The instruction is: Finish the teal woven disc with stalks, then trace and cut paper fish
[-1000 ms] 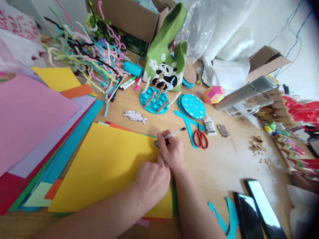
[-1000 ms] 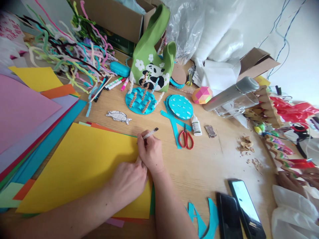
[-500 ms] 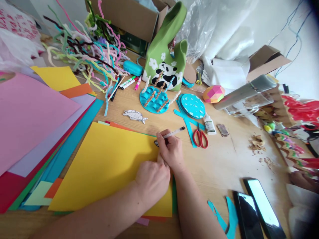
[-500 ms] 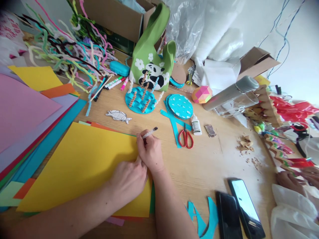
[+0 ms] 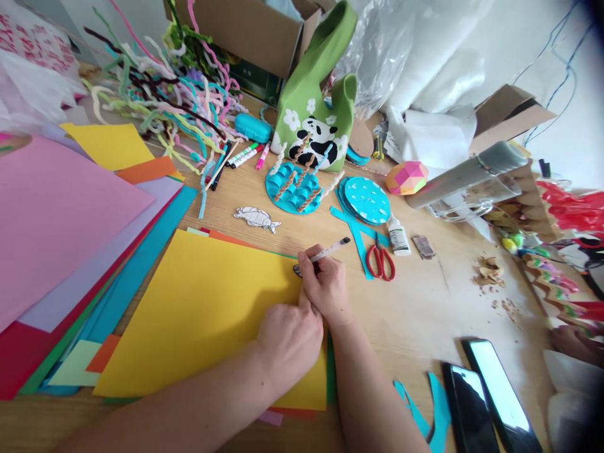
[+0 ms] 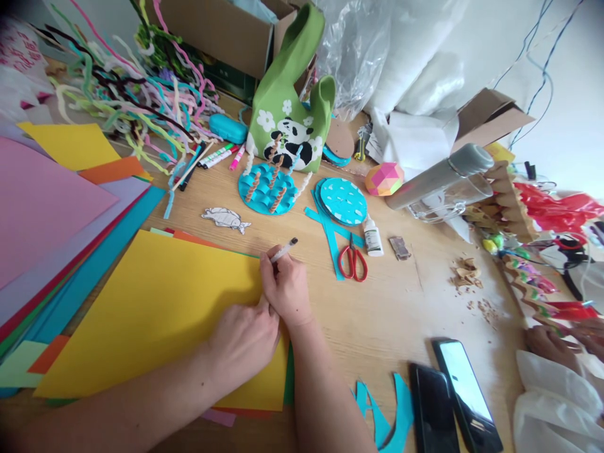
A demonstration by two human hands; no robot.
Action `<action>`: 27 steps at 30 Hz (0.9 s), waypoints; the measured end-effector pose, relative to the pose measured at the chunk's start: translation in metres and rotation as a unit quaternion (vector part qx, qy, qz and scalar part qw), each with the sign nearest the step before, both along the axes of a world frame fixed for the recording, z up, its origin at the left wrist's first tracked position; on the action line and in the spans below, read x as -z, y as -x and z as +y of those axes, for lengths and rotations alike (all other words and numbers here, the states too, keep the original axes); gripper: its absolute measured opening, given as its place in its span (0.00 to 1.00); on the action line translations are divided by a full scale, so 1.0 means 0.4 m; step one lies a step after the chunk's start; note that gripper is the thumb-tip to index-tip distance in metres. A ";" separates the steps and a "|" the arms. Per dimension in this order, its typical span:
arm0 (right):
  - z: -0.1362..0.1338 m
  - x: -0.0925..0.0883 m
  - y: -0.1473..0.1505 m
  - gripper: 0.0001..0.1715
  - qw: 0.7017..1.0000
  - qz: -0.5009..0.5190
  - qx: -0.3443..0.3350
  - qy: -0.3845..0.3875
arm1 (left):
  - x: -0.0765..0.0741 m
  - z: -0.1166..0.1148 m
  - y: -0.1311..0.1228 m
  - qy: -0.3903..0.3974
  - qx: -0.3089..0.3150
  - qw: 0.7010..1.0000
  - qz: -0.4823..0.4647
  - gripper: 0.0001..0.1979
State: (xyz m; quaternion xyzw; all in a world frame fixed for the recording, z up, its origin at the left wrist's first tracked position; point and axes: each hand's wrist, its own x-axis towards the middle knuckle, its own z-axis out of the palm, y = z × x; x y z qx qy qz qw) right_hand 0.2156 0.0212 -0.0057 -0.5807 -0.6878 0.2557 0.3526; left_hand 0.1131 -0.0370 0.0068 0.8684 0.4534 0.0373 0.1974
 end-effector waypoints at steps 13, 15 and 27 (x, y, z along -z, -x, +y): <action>0.002 -0.007 0.002 0.13 1.000 -0.004 0.009 -0.004 | 0.000 -0.003 -0.002 -0.007 -0.010 1.000 0.001 0.13; 0.000 -0.009 0.002 0.13 1.000 -0.005 0.011 -0.002 | -0.001 -0.002 -0.001 -0.008 -0.010 1.000 0.001 0.13; -0.002 -0.012 0.002 0.14 1.000 0.002 0.016 0.003 | -0.002 0.000 -0.001 0.003 -0.009 1.000 0.007 0.13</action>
